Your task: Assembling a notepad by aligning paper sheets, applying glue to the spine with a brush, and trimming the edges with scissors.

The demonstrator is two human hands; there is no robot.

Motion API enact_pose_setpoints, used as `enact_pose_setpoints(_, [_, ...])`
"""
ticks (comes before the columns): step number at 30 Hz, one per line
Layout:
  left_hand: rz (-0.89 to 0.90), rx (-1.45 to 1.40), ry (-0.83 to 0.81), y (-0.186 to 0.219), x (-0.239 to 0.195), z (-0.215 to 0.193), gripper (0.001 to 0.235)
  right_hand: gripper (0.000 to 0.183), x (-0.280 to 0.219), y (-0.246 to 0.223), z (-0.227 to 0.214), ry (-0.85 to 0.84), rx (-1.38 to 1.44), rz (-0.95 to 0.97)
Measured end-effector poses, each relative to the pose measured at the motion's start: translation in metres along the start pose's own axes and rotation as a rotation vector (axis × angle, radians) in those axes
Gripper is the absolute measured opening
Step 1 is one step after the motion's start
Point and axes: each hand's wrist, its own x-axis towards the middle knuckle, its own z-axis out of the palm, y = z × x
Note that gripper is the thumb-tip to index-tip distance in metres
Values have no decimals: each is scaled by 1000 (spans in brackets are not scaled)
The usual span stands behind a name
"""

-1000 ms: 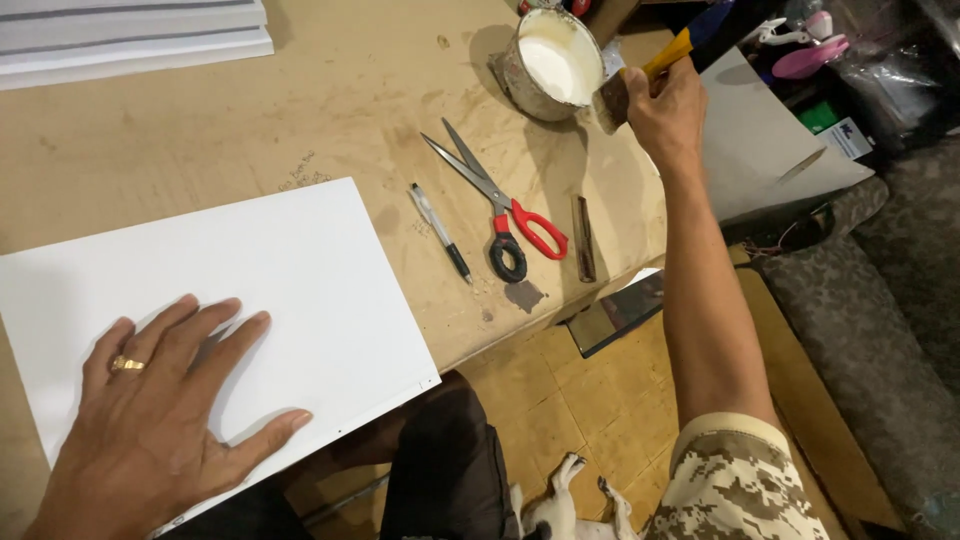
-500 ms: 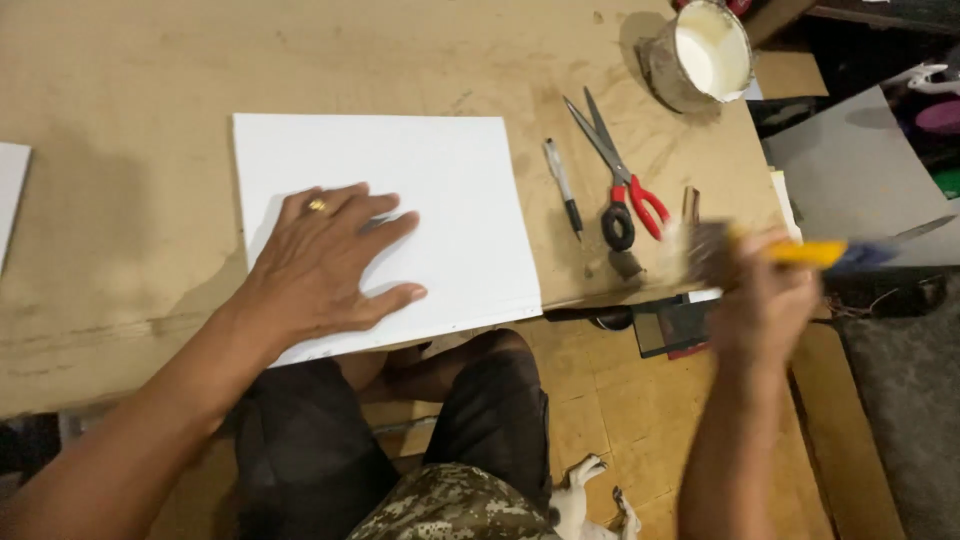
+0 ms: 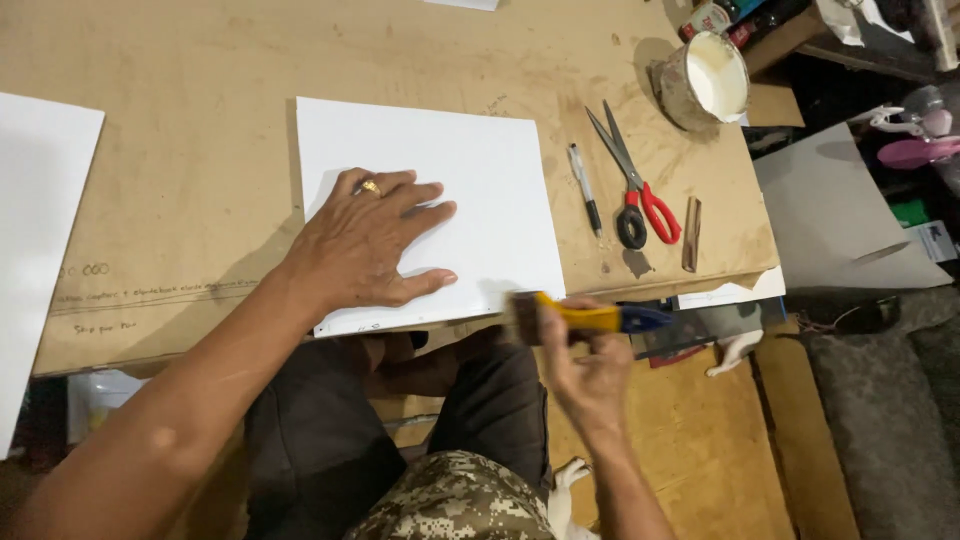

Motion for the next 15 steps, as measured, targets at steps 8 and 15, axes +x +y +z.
enact_pose_setpoints(8, [-55, -47, -165, -5, 9, -7, 73, 14, 2, 2, -30, 296, 129, 69])
enact_pose_setpoints(15, [36, 26, -33, -8, 9, -3, 62, 23, -1, -78, 39, -212, 224, -12])
